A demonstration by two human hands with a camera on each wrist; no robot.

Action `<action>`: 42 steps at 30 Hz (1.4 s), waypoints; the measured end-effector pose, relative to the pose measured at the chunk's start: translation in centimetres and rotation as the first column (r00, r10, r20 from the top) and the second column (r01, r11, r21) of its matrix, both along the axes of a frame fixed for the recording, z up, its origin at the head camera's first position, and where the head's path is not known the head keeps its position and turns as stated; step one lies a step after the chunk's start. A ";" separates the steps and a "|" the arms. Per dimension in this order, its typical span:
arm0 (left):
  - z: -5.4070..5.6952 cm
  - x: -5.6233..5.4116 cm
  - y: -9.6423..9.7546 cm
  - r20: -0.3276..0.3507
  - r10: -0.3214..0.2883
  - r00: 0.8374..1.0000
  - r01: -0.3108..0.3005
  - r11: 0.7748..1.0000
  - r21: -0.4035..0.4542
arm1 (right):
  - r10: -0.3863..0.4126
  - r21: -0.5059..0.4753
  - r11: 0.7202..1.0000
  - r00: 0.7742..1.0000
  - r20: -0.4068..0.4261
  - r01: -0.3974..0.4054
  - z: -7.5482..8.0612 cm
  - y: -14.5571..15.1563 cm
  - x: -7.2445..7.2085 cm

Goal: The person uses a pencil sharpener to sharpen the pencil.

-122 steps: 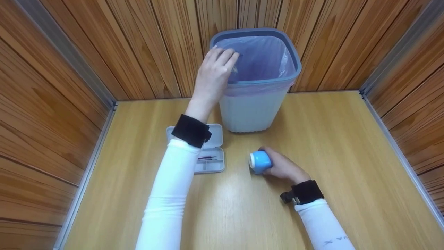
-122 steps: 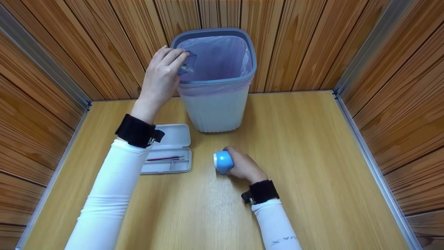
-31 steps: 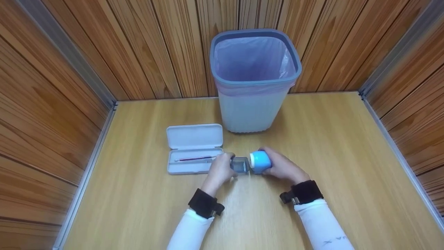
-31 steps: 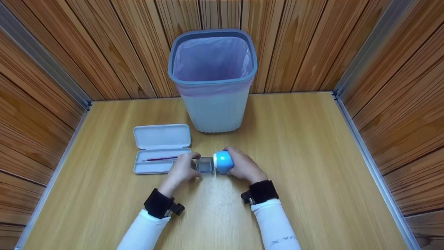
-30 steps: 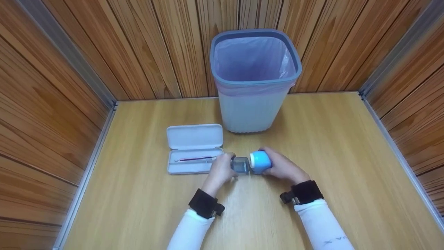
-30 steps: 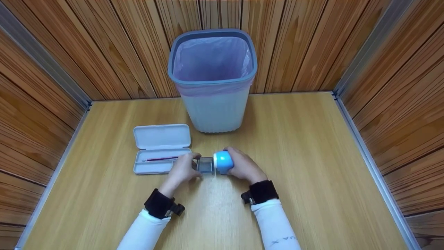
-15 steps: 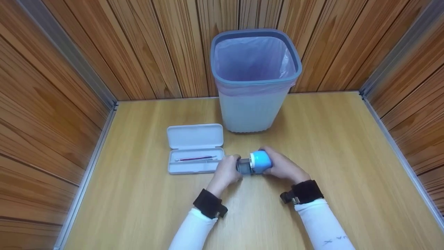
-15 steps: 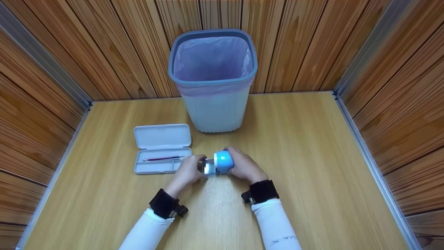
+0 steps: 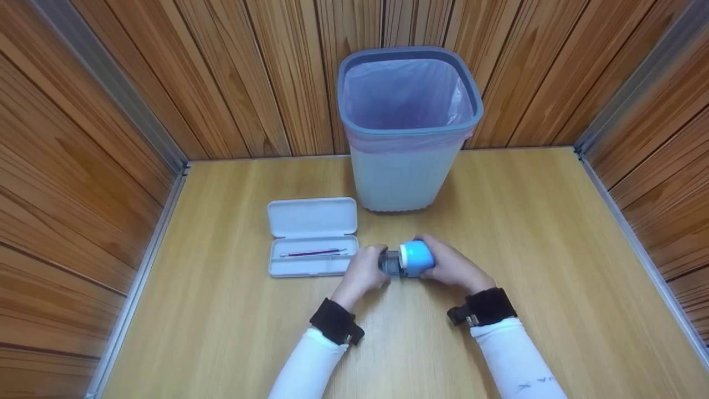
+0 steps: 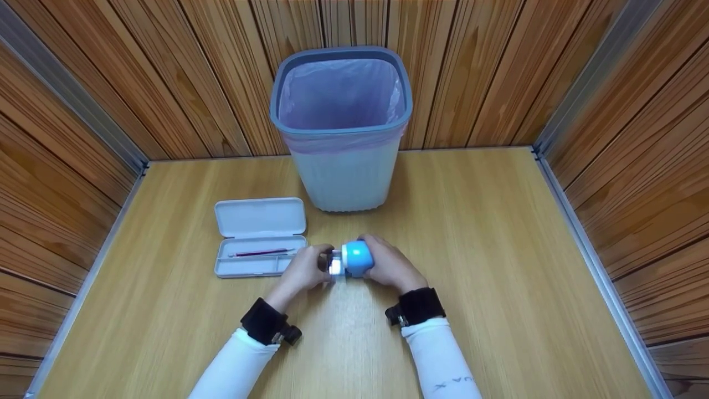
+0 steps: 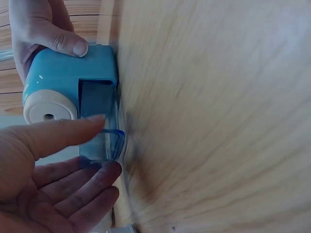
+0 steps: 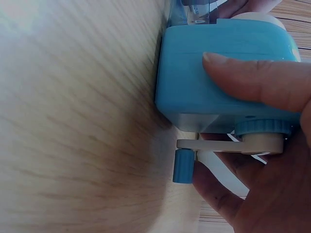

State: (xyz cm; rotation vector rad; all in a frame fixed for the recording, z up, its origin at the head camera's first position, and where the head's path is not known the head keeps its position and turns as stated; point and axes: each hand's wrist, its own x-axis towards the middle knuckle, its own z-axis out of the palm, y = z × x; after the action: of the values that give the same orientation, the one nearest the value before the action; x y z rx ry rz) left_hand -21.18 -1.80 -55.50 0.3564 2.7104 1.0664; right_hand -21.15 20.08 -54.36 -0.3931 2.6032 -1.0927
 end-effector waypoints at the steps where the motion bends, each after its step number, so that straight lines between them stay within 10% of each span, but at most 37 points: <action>1: 0.0 0.0 0.0 0.002 -0.006 1.000 0.006 1.000 0.013 | 0.002 -0.002 1.000 1.000 -0.006 -0.002 0.0 0.0 0.0; 42: -0.9 -0.1 2.9 -0.167 -0.092 0.982 0.086 0.995 -0.041 | 0.037 -0.001 0.999 0.997 -0.070 -0.038 -0.5 0.1 -0.2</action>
State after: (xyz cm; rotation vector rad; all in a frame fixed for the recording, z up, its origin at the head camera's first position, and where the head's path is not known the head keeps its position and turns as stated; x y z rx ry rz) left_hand -21.29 1.15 -56.37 0.5822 2.8249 1.0071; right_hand -21.31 20.13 -54.89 -0.4872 2.6444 -1.0881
